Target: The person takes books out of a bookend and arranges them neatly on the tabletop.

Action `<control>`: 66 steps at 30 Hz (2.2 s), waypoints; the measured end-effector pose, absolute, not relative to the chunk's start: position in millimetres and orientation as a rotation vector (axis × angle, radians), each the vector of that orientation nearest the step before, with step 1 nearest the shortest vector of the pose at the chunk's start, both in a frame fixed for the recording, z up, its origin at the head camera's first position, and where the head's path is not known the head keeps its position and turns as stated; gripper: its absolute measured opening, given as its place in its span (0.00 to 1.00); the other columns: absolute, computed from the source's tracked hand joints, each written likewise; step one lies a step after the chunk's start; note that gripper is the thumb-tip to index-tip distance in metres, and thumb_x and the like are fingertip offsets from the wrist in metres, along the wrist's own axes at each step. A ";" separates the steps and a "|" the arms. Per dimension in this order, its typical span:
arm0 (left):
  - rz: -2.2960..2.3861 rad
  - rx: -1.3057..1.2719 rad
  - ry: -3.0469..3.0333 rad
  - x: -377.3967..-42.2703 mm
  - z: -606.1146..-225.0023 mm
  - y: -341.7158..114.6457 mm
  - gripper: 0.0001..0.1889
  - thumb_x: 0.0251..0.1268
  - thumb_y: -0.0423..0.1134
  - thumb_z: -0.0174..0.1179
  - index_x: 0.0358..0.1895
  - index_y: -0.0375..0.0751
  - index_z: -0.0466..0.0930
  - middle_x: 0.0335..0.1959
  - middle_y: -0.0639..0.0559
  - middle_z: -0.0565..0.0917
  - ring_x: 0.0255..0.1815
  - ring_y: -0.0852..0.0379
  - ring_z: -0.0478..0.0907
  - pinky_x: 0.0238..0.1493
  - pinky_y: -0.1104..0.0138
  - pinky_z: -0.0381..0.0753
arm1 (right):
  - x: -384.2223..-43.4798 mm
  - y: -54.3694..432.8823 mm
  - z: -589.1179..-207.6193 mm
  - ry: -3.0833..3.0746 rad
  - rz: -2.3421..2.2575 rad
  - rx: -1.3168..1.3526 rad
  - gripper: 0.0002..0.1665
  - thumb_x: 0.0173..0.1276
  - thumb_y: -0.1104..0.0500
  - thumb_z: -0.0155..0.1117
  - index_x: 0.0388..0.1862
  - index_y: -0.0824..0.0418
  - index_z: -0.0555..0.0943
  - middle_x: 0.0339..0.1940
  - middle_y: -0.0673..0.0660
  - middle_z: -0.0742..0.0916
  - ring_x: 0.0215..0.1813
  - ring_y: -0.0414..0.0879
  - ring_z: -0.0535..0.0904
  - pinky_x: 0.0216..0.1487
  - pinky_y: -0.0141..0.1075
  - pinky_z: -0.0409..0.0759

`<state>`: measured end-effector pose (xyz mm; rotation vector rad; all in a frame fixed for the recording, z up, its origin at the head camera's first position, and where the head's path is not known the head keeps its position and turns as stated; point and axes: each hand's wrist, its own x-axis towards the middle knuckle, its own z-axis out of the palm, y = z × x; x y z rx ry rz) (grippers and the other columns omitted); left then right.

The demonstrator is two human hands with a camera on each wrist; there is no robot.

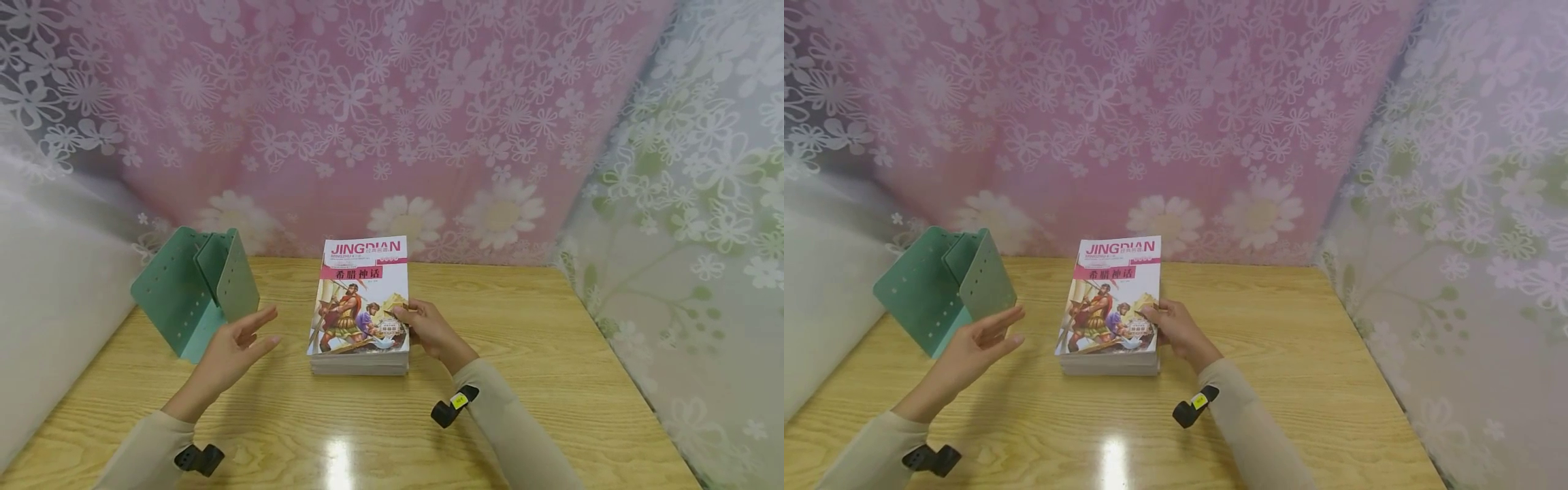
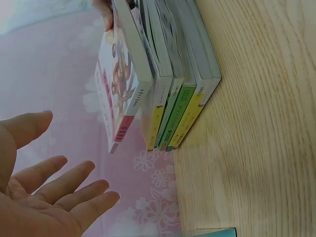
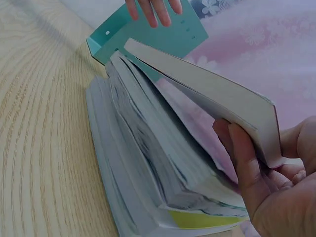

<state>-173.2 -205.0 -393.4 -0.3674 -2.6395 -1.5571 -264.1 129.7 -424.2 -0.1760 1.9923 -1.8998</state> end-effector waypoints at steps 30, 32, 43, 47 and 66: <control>-1.413 -0.427 -2.631 -174.6 -395.1 -201.7 0.28 0.66 0.41 0.62 0.67 0.37 0.69 0.65 0.38 0.73 0.70 0.38 0.61 0.66 0.39 0.60 | -271.1 128.8 -418.8 2.260 -1.448 -0.161 0.19 0.76 0.55 0.53 0.22 0.59 0.70 0.20 0.52 0.78 0.23 0.40 0.77 0.32 0.40 0.83; -1.418 -0.425 -2.632 -173.8 -393.9 -201.1 0.28 0.65 0.40 0.63 0.67 0.37 0.69 0.65 0.38 0.73 0.70 0.38 0.61 0.67 0.40 0.60 | -270.8 128.4 -416.9 2.299 -1.403 -0.152 0.17 0.74 0.55 0.55 0.26 0.62 0.74 0.23 0.54 0.81 0.23 0.42 0.79 0.34 0.43 0.85; -1.435 -0.439 -2.617 -172.6 -392.0 -198.6 0.27 0.65 0.38 0.63 0.67 0.38 0.70 0.65 0.39 0.73 0.70 0.38 0.62 0.66 0.37 0.59 | -279.7 131.4 -407.9 2.598 -1.022 -0.197 0.26 0.65 0.49 0.67 0.12 0.59 0.73 0.14 0.57 0.82 0.19 0.48 0.82 0.33 0.46 0.86; -1.421 -0.438 -2.613 -170.6 -392.7 -197.4 0.27 0.65 0.38 0.63 0.66 0.37 0.70 0.65 0.39 0.73 0.70 0.38 0.62 0.65 0.37 0.60 | -279.3 131.0 -406.4 2.656 -0.917 -0.224 0.28 0.64 0.46 0.67 0.10 0.60 0.75 0.12 0.55 0.82 0.21 0.49 0.84 0.33 0.44 0.85; -1.352 -0.441 -2.642 -177.6 -401.7 -185.9 0.27 0.64 0.41 0.63 0.66 0.39 0.71 0.67 0.33 0.69 0.70 0.34 0.60 0.63 0.38 0.65 | -265.8 134.1 -418.0 2.773 -1.007 -0.189 0.24 0.63 0.44 0.68 0.16 0.61 0.83 0.16 0.57 0.85 0.23 0.49 0.83 0.23 0.33 0.73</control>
